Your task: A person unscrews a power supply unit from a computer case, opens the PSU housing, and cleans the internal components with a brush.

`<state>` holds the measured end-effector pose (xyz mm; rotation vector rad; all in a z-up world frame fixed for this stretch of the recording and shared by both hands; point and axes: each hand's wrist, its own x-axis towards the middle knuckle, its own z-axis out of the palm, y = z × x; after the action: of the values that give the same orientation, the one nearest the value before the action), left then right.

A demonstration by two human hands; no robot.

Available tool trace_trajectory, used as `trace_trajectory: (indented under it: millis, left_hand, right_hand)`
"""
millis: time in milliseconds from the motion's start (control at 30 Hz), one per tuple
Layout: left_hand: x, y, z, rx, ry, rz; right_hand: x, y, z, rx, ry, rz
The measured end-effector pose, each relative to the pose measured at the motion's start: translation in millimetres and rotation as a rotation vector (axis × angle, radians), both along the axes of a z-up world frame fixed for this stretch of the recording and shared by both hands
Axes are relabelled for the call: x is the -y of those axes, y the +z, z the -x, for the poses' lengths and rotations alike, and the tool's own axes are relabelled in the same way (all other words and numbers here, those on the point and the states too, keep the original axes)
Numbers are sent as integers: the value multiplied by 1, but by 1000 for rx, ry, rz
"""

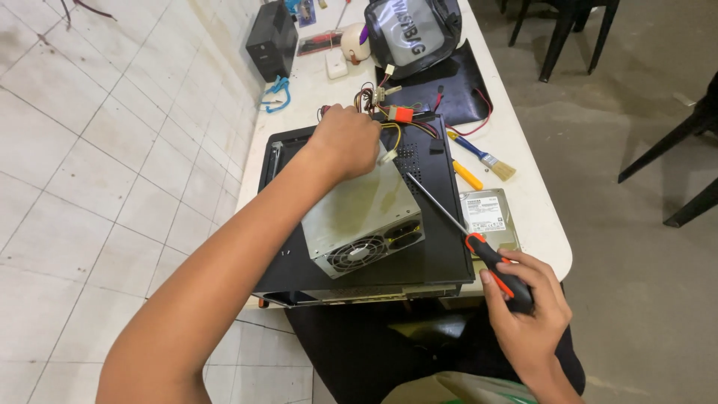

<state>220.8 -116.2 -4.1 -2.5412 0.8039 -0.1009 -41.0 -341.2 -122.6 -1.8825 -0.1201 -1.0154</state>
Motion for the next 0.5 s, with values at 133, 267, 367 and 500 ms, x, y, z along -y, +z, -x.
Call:
trace_trajectory:
  millis: [133, 267, 367, 500]
  left_hand:
    - [-3, 8, 15, 203, -75, -26]
    - [-8, 17, 25, 33, 4, 253]
    - [-11, 24, 22, 6, 17, 351]
    - [-8, 30, 18, -38, 59, 361]
  right_hand:
    - [2, 0, -3, -17, -7, -9]
    - [1, -4, -1, -16, 20, -19]
    - [0, -4, -2, -25, 21, -31]
    - [1, -5, -2, -30, 21, -48]
